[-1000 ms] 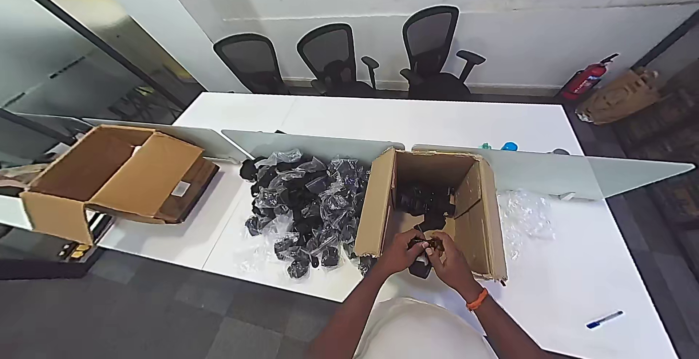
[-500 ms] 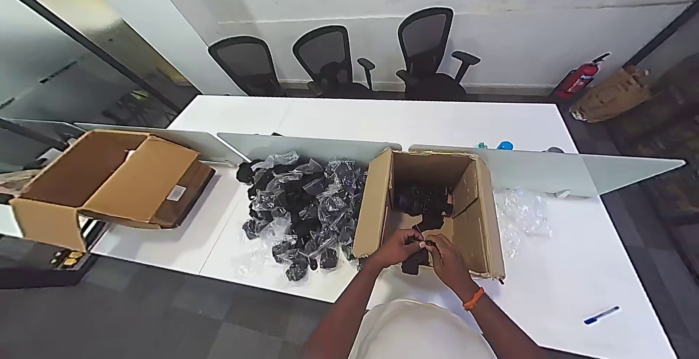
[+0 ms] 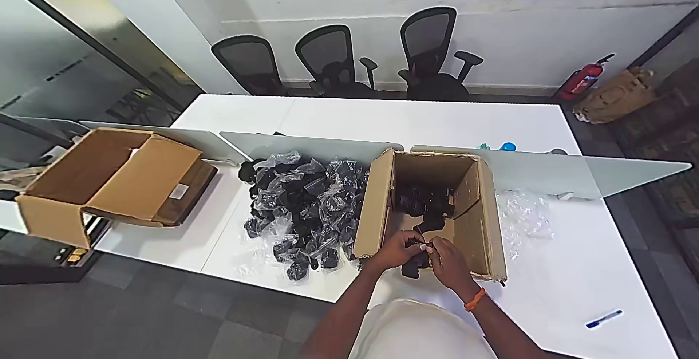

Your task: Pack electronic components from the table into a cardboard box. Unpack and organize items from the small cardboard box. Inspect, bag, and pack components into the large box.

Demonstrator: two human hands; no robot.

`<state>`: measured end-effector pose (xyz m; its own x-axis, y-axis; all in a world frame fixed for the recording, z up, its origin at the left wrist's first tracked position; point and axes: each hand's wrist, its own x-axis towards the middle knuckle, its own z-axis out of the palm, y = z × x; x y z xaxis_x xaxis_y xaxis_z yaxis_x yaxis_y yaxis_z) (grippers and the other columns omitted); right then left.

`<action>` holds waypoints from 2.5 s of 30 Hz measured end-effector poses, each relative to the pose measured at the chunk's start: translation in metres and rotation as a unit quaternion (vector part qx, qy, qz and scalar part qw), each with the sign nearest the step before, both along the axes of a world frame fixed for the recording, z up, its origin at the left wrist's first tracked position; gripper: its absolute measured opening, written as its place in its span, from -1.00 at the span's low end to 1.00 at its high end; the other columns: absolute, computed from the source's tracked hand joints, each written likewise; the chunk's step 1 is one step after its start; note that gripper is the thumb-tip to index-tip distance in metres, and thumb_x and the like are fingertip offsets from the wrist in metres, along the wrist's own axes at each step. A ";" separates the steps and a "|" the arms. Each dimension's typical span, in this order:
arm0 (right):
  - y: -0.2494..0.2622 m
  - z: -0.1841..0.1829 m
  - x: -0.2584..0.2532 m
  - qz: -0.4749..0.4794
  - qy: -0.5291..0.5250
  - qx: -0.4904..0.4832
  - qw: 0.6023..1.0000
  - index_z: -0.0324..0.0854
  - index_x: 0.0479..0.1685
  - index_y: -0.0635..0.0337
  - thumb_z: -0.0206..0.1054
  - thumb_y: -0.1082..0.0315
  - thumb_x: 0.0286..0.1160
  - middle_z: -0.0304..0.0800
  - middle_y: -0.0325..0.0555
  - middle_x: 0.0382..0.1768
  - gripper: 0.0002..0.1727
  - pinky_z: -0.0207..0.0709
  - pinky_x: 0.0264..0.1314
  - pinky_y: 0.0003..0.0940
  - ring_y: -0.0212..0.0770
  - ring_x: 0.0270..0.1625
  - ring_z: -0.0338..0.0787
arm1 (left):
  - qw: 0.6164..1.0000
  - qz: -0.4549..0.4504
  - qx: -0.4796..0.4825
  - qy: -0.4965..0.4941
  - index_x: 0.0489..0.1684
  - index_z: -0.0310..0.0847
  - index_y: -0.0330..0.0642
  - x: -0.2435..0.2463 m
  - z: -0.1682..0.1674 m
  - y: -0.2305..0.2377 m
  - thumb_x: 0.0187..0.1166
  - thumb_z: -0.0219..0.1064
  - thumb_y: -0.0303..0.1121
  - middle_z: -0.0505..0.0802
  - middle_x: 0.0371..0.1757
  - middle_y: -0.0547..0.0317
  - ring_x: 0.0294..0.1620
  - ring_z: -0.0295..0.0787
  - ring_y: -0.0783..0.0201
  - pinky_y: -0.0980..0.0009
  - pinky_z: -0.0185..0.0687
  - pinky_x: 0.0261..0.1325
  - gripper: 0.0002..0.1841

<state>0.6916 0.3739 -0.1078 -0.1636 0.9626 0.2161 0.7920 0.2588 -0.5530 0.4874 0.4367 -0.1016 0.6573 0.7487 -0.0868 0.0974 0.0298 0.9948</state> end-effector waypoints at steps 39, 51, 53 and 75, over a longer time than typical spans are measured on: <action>-0.017 0.011 -0.002 0.078 0.110 0.102 0.986 0.69 0.28 -0.28 0.47 0.13 0.44 0.58 -0.08 0.27 -0.60 0.54 0.47 -0.28 -0.18 0.39 0.58 | 0.938 0.170 -0.299 -0.044 0.00 0.69 -0.34 0.017 0.046 -0.028 0.80 0.14 -0.32 0.85 -0.24 0.06 -0.23 0.81 0.24 0.22 0.77 -0.05 -0.73; -0.005 0.015 0.017 0.032 0.243 0.007 0.970 0.64 0.13 0.19 0.29 0.49 0.30 0.55 0.07 0.37 -0.64 0.69 0.28 -0.34 -0.21 0.35 0.68 | 0.997 0.046 -0.061 0.025 0.50 0.55 -0.21 0.004 0.046 -0.001 0.29 0.47 -0.61 0.77 0.36 0.03 0.30 0.75 0.22 0.19 0.72 0.38 -0.36; -0.001 0.020 0.020 -0.010 0.366 -0.062 0.928 0.35 0.44 0.25 0.34 0.50 0.26 0.56 0.01 0.39 -0.38 0.79 0.18 -0.23 -0.15 0.29 0.75 | 0.997 0.053 -0.037 0.049 0.55 0.48 -0.22 0.003 0.044 0.004 0.15 0.52 -0.66 0.75 0.39 0.04 0.32 0.75 0.21 0.20 0.74 0.38 -0.24; 0.099 0.027 0.019 -0.146 0.381 -0.260 0.875 0.48 0.46 0.20 0.35 0.32 0.63 0.75 0.07 0.11 -0.55 0.79 -0.16 -0.18 -0.12 -0.11 0.84 | 0.911 0.241 0.259 0.211 0.35 0.69 -0.25 -0.010 0.008 0.012 0.61 0.38 -0.23 0.68 0.55 -0.04 0.65 0.51 0.07 0.08 0.42 0.70 -0.59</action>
